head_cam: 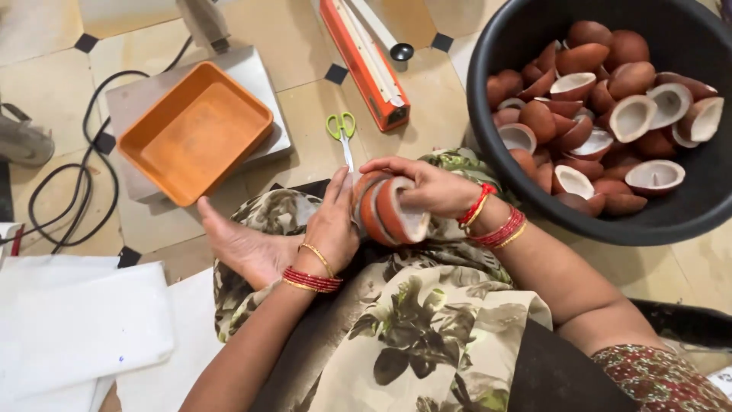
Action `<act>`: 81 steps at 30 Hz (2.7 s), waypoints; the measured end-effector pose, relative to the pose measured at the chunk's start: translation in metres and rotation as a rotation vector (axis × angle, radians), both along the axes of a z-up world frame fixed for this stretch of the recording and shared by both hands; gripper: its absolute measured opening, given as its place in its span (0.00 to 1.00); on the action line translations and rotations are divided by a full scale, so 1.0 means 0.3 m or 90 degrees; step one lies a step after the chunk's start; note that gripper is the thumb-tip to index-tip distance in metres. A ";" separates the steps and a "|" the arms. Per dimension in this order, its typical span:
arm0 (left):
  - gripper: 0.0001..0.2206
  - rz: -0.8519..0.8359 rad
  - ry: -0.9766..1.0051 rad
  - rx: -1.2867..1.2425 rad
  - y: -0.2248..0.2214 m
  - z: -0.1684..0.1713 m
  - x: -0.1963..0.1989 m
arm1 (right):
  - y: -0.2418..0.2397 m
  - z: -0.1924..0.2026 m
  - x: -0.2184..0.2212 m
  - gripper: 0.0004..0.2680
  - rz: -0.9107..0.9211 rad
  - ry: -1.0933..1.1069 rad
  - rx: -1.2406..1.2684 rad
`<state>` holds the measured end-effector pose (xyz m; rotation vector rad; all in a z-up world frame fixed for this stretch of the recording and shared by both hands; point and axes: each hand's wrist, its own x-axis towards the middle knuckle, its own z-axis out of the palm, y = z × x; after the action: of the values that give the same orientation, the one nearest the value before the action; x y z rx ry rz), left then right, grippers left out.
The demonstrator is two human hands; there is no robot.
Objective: The person places coconut halves into plastic bags by hand, weighs the bags on a scale, and seals the bags using a heat sealer, using scissors to trim the bags as needed.
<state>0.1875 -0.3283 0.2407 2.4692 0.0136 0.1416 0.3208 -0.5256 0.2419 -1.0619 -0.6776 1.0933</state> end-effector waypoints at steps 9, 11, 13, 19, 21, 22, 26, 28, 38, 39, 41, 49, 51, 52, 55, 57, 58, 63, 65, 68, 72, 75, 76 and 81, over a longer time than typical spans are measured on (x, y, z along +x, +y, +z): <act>0.43 -0.130 -0.056 -0.024 -0.002 -0.082 -0.010 | 0.012 -0.072 -0.003 0.20 0.057 -0.432 -0.138; 0.43 -0.137 0.023 -0.029 -0.031 -0.037 -0.005 | 0.033 -0.090 -0.015 0.19 0.069 -0.486 -0.183; 0.43 -0.140 0.103 -0.026 -0.045 -0.027 0.000 | 0.060 -0.125 -0.022 0.19 0.083 -0.539 -0.227; 0.46 -0.161 0.015 0.071 -0.035 -0.088 0.017 | 0.175 -0.188 -0.090 0.17 -0.236 -0.621 -0.389; 0.45 -0.140 -0.036 0.088 -0.046 -0.097 0.023 | 0.206 -0.202 -0.109 0.16 -0.389 -0.655 -0.374; 0.45 -0.150 -0.034 0.089 -0.063 -0.081 0.029 | 0.222 -0.213 -0.111 0.16 -0.397 -0.650 -0.379; 0.42 -0.053 0.011 0.025 -0.116 -0.051 0.045 | 0.318 -0.429 -0.088 0.17 -0.301 -0.824 -0.461; 0.42 -0.082 -0.055 0.030 -0.134 -0.044 0.046 | 0.360 -0.532 -0.080 0.15 -0.220 -0.986 -0.468; 0.42 -0.102 0.019 0.022 -0.169 -0.002 0.049 | 0.434 -0.518 -0.078 0.22 -0.050 -1.252 -0.573; 0.42 -0.119 -0.020 0.017 -0.153 -0.025 0.049 | 0.437 -0.515 -0.071 0.23 -0.019 -1.290 -0.583; 0.41 -0.142 -0.071 0.004 -0.137 -0.010 0.040 | 0.364 -0.559 -0.047 0.24 -0.004 -1.061 -0.484; 0.39 -0.099 -0.124 -0.055 -0.080 0.049 -0.011 | -0.532 -0.018 0.241 0.06 -0.456 -0.857 -0.351; 0.38 -0.111 -0.120 -0.075 -0.104 0.070 -0.006 | -0.761 -0.129 0.381 0.12 -0.538 -0.984 -0.633; 0.38 -0.112 -0.122 -0.077 -0.111 0.069 -0.007 | -0.818 -0.182 0.377 0.12 -0.538 -0.986 -0.636; 0.38 -0.069 -0.048 -0.119 -0.119 0.071 0.002 | -0.928 -0.277 0.396 0.20 -0.484 -1.084 -0.648; 0.39 -0.070 -0.070 -0.099 -0.118 0.063 -0.014 | -0.938 -0.283 0.388 0.15 -0.435 -0.957 -0.771; 0.39 -0.062 -0.068 -0.098 -0.122 0.069 -0.016 | -0.931 -0.249 0.373 0.15 -0.429 -0.960 -0.765; 0.40 -0.072 -0.088 -0.063 -0.121 0.077 -0.025 | -0.947 -0.209 0.339 0.11 -0.449 -0.802 -0.930; 0.40 -0.057 -0.063 -0.084 -0.127 0.077 -0.024 | -0.969 -0.211 0.324 0.12 -0.503 -0.706 -0.834; 0.40 -0.016 0.015 -0.112 -0.128 0.060 -0.024 | -0.897 -0.087 0.231 0.15 -0.639 -0.339 -0.452; 0.42 -0.065 -0.104 -0.067 -0.140 0.062 -0.029 | -0.733 -0.027 0.054 0.17 -0.600 0.040 0.073; 0.45 -0.095 -0.157 -0.059 -0.146 0.049 -0.037 | -0.529 -0.059 -0.060 0.17 -0.303 0.149 0.045; 0.45 -0.071 -0.159 -0.051 -0.142 0.048 -0.058 | -0.407 -0.067 -0.086 0.17 -0.278 0.149 0.047; 0.45 -0.117 -0.066 -0.113 -0.145 0.047 -0.078 | -0.007 -0.140 -0.120 0.21 -0.106 0.104 -0.153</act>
<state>0.1641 -0.3719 0.2546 2.2703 -0.2349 0.1816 0.2848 -0.5278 0.2000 -1.1957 -0.3270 1.1198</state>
